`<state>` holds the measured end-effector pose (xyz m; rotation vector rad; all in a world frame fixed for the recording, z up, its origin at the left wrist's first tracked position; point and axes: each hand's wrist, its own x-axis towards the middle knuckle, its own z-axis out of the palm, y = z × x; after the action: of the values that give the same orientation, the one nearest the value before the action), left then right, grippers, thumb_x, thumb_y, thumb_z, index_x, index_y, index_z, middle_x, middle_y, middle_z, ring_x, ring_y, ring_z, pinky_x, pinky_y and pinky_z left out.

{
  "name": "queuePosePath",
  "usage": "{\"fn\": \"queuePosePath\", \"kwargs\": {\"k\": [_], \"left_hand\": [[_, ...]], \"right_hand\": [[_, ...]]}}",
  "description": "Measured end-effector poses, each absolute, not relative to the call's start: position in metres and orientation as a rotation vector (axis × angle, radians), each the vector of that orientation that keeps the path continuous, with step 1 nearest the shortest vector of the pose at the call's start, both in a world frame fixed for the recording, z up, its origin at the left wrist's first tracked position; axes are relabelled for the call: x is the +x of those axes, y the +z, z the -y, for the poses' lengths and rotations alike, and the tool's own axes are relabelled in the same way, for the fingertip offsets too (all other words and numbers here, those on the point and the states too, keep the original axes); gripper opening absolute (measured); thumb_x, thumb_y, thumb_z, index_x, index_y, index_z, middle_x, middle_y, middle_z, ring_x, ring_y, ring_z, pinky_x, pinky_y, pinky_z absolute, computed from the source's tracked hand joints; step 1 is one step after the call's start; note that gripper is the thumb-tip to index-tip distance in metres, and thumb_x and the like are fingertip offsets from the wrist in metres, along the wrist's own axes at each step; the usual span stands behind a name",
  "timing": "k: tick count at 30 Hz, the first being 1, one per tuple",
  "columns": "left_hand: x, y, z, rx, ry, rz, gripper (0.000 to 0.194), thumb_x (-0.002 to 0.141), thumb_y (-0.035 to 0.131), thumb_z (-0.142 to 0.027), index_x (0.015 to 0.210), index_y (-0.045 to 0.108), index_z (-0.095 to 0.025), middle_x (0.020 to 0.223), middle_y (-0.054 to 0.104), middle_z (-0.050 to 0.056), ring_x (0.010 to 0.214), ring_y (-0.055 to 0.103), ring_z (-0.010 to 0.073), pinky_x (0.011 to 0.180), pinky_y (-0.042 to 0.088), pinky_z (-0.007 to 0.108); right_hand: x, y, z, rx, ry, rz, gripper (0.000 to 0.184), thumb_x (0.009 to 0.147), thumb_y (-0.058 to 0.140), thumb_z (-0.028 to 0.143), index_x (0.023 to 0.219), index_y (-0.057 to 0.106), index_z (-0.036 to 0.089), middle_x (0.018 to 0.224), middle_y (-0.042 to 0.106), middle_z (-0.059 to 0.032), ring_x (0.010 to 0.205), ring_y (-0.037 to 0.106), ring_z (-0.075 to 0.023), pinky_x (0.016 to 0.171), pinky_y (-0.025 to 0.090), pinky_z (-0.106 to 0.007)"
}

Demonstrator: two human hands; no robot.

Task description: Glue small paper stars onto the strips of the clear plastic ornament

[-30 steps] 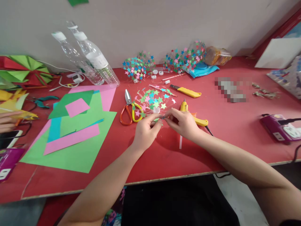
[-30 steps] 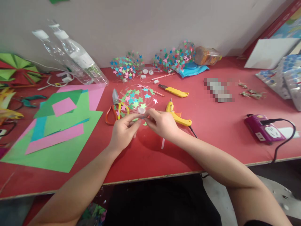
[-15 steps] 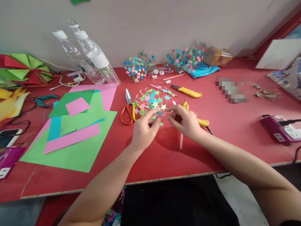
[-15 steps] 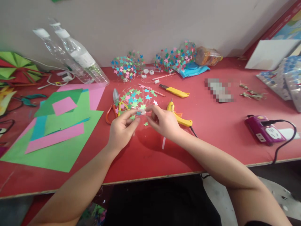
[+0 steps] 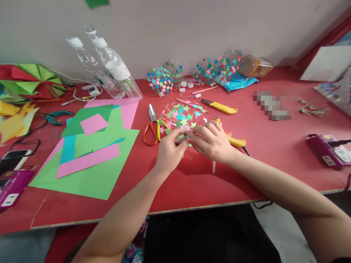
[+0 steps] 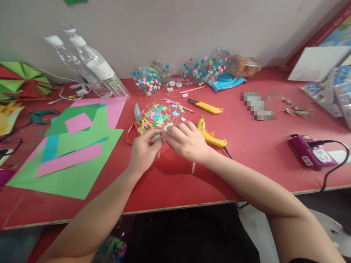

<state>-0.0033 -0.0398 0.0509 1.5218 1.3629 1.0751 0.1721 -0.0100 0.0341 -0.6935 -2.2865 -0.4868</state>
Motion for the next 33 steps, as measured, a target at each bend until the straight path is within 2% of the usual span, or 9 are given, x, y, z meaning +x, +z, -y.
{"fn": "queuePosePath", "kwargs": {"k": [4, 11, 17, 22, 33], "left_hand": [[-0.0028, 0.0517, 0.0392, 1.459, 1.059, -1.333, 0.008, 0.082, 0.057, -0.022, 0.086, 0.063, -0.018, 0.038, 0.042, -0.009, 0.033, 0.038, 0.0074, 0.04, 0.03, 0.019], [-0.0048, 0.0517, 0.04, 1.521, 1.075, -1.376, 0.018, 0.083, 0.058, -0.023, 0.099, 0.065, -0.018, 0.041, 0.042, -0.01, 0.036, 0.038, 0.0076, 0.042, 0.032, 0.02], [-0.005, 0.0525, 0.0392, 1.504, 1.046, -1.373, 0.015, 0.083, 0.057, -0.023, 0.095, 0.065, -0.017, 0.039, 0.044, -0.009, 0.036, 0.041, 0.0081, 0.044, 0.034, 0.02], [-0.0062, 0.053, 0.0385, 1.446, 1.024, -1.347, 0.018, 0.082, 0.057, -0.022, 0.097, 0.067, -0.017, 0.037, 0.046, -0.009, 0.035, 0.042, 0.0084, 0.043, 0.034, 0.02], [-0.0042, 0.0558, 0.0431, 1.573, 1.05, -1.398, 0.027, 0.084, 0.055, -0.02, 0.108, 0.065, -0.018, 0.042, 0.043, -0.01, 0.037, 0.039, 0.0076, 0.043, 0.034, 0.02]], "right_hand": [[0.1729, 0.0372, 0.0074, -0.668, -0.531, 2.325, 0.023, 0.095, 0.051, 0.022, 0.117, 0.059, 0.022, 0.099, 0.064, -0.0051, 0.089, 0.051, -0.0193, 0.084, 0.039, -0.039], [0.1723, 0.0372, 0.007, -0.671, -0.633, 2.285, 0.015, 0.094, 0.054, 0.022, 0.108, 0.061, 0.021, 0.089, 0.066, -0.0032, 0.086, 0.049, -0.0195, 0.086, 0.038, -0.039], [0.1709, 0.0347, 0.0088, -0.715, -0.681, 2.27, 0.013, 0.095, 0.054, 0.028, 0.105, 0.061, 0.025, 0.096, 0.066, -0.0021, 0.09, 0.05, -0.0194, 0.097, 0.036, -0.043], [0.1715, 0.031, 0.0089, -0.72, -0.73, 2.264, 0.013, 0.095, 0.053, 0.026, 0.105, 0.061, 0.026, 0.102, 0.067, -0.0019, 0.095, 0.051, -0.0194, 0.103, 0.033, -0.045], [0.1684, 0.0317, 0.0091, -0.784, -0.686, 2.171, 0.011, 0.091, 0.059, 0.027, 0.1, 0.065, 0.023, 0.092, 0.066, -0.0005, 0.094, 0.047, -0.0176, 0.104, 0.032, -0.041]]}}
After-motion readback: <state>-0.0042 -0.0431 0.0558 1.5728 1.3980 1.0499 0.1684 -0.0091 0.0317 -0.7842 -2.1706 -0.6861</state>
